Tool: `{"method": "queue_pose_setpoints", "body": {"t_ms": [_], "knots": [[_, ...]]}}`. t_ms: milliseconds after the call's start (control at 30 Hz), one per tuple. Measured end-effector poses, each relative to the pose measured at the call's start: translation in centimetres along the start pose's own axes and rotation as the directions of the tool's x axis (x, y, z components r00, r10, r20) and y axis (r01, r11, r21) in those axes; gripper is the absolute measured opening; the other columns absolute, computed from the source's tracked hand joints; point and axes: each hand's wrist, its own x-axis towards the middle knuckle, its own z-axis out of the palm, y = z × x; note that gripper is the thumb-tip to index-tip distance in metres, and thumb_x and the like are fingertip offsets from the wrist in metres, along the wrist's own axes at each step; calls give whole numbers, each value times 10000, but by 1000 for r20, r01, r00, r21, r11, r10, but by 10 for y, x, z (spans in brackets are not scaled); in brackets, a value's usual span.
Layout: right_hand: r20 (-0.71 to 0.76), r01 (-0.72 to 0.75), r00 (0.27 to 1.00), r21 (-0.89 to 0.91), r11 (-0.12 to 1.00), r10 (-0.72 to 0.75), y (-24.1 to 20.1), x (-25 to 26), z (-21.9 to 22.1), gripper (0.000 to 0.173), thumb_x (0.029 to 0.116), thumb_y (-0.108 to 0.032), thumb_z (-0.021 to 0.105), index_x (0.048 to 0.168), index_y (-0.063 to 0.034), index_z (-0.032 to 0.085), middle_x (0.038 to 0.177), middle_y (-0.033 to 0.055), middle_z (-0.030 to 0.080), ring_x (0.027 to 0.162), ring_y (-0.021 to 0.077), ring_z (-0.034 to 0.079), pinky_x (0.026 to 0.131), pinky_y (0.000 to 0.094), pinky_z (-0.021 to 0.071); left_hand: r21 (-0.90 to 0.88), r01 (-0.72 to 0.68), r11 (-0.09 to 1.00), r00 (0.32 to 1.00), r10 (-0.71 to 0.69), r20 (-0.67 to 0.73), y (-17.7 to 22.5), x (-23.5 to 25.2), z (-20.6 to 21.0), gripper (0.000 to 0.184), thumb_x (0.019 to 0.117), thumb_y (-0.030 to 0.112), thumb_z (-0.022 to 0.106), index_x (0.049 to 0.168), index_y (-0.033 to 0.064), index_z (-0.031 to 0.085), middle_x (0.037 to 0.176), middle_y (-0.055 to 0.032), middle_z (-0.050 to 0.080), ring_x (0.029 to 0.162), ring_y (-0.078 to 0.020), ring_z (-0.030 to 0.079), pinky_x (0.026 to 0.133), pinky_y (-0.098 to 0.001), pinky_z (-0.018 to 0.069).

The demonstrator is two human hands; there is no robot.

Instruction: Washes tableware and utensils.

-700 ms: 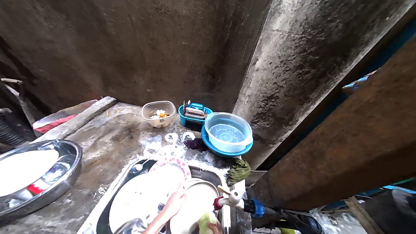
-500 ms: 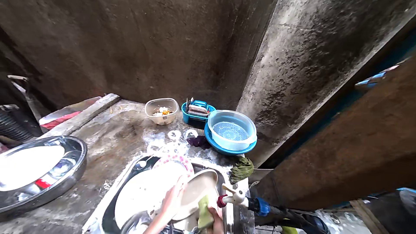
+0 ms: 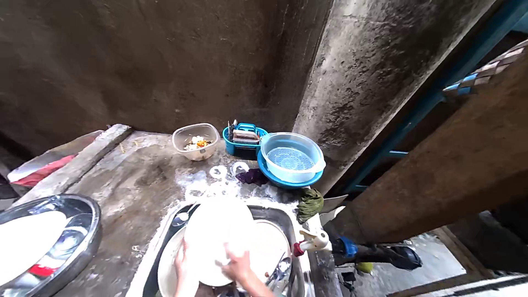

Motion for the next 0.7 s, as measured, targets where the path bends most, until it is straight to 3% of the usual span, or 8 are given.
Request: {"method": "queue_pose_setpoints", "body": {"t_ms": [100,200,267,367,400,500,600,700], "knots": [[79,-256,958,-197,946,275,30,42,-2,284,757,-171,816,980,1,774,1084,265,717,1002,494,682,756,610,561,64,108,992,993,-111,37,-5,-2,-12,489,1132,217,317,1424,-162,419,1455,-326,458,1314,-298,483,1122,-419,368],[-26,-229,973,-109,967,228,10,75,26,290,828,-184,758,1045,7,770,1170,271,691,1076,489,658,832,588,558,13,154,988,979,-154,136,-2,-2,-7,547,1141,288,234,1463,-129,383,1491,-288,435,1345,-245,463,1140,-380,350],[-16,-138,990,-43,990,137,-30,67,38,275,856,-194,733,1020,23,776,1034,237,737,950,431,722,756,566,590,-25,163,986,970,-156,185,0,12,-4,571,1140,327,207,1465,-95,414,1465,-254,490,1324,-212,509,1128,-363,392],[-20,-22,1000,-90,996,21,-49,30,34,224,671,-180,804,773,5,731,695,136,704,618,313,714,508,492,556,-41,183,982,971,-174,165,4,32,-6,588,1138,355,212,1414,-102,459,1347,-266,547,1202,-243,561,1044,-408,449],[52,-101,993,-152,983,110,-44,21,23,243,648,-169,832,780,10,734,690,158,699,630,346,712,526,525,549,-38,184,982,967,-174,187,5,35,-11,588,1138,348,206,1452,-101,418,1424,-281,497,1279,-268,523,1095,-427,415],[119,-419,860,-390,820,496,-7,39,-8,279,834,-158,767,1061,5,763,1066,294,709,1008,503,682,802,639,543,7,174,985,958,-171,232,2,34,-21,577,1140,321,223,1455,-126,407,1490,-301,446,1370,-299,461,1148,-435,360],[-113,-462,886,-304,833,450,4,82,9,273,911,-124,665,1103,61,725,1175,312,668,1133,502,630,934,618,504,35,185,982,926,-187,327,1,16,-15,551,1140,289,245,1446,-139,409,1492,-307,438,1374,-300,445,1153,-434,339],[-1,-385,922,-86,919,386,-47,87,33,317,907,-137,709,1136,81,704,1120,270,707,1041,423,702,886,560,563,4,201,980,919,-190,344,8,17,-1,563,1140,315,219,1448,-100,443,1461,-275,493,1341,-269,501,1139,-421,379]]}}
